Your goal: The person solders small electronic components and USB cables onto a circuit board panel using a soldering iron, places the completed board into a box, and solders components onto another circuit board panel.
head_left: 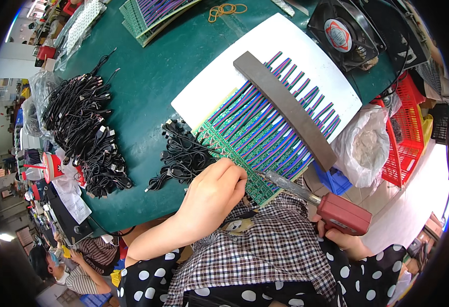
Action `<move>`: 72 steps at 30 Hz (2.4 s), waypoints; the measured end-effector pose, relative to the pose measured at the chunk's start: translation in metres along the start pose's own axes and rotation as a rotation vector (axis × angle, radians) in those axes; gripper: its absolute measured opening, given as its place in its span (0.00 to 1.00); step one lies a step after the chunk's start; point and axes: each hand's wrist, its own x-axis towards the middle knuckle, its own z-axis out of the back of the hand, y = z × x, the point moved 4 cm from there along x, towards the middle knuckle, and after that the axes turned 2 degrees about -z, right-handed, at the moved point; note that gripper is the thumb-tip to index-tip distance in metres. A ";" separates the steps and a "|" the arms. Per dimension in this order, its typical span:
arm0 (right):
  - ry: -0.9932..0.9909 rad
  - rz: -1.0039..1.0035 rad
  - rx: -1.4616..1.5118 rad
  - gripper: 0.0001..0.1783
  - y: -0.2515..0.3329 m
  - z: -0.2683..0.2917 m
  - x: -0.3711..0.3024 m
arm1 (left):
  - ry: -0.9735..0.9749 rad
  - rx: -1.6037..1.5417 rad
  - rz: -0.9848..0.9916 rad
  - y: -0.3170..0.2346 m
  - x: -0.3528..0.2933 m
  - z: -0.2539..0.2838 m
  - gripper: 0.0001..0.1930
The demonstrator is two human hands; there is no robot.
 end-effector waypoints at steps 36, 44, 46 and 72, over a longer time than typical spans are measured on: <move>-0.211 0.283 -0.104 0.38 -0.016 0.021 -0.007 | -0.405 0.409 0.133 0.033 -0.027 0.076 0.07; -0.157 0.204 -0.089 0.39 -0.010 0.012 0.001 | -0.697 0.617 0.512 0.111 -0.102 0.153 0.11; -0.175 0.221 -0.087 0.40 -0.010 0.011 0.000 | -0.677 0.587 0.532 0.123 -0.102 0.149 0.07; -0.009 0.039 0.205 0.36 -0.008 0.005 -0.005 | -0.344 -0.049 0.346 -0.012 -0.022 -0.022 0.06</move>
